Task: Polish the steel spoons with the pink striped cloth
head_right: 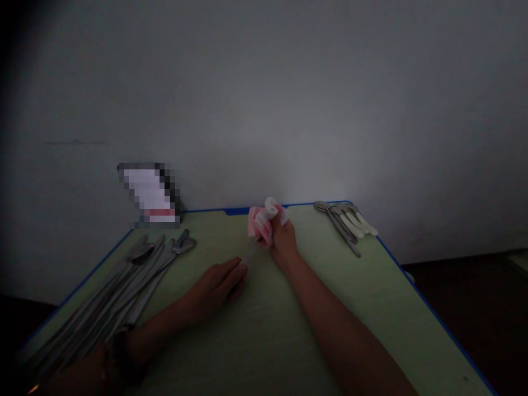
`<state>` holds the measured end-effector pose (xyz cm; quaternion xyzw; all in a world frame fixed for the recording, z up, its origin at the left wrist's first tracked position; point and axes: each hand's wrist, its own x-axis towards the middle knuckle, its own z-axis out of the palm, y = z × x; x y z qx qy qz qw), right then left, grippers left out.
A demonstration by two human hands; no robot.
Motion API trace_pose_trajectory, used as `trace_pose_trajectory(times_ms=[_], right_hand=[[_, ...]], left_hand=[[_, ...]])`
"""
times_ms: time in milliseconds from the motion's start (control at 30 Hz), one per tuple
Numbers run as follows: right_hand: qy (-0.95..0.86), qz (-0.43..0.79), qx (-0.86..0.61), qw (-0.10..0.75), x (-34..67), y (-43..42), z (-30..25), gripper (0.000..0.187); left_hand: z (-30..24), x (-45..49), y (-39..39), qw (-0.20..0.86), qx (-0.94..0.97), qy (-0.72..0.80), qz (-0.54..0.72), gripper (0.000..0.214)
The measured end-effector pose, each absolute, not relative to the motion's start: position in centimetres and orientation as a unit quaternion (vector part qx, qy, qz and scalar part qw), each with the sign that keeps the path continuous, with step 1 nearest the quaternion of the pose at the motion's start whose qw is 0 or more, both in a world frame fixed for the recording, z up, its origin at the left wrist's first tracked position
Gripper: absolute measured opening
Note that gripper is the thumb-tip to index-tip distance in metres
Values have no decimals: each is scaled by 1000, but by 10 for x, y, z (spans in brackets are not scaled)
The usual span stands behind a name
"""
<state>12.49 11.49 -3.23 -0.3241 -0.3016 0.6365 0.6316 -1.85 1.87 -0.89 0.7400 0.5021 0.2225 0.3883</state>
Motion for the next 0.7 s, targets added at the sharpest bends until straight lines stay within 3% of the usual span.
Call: trace_pose_trajectory(times_ms=[300, 467, 700], right_hand=[[-198, 717, -210, 634, 128, 119, -28, 28], [-248, 741, -133, 609, 132, 118, -25, 33], [-252, 700, -226, 629, 130, 119, -32, 20]], left_hand=[[-8, -18, 20, 403, 727, 508, 225, 38], [-9, -20, 20, 399, 733, 507, 217, 41], [-6, -19, 17, 418, 716, 513, 221, 52]])
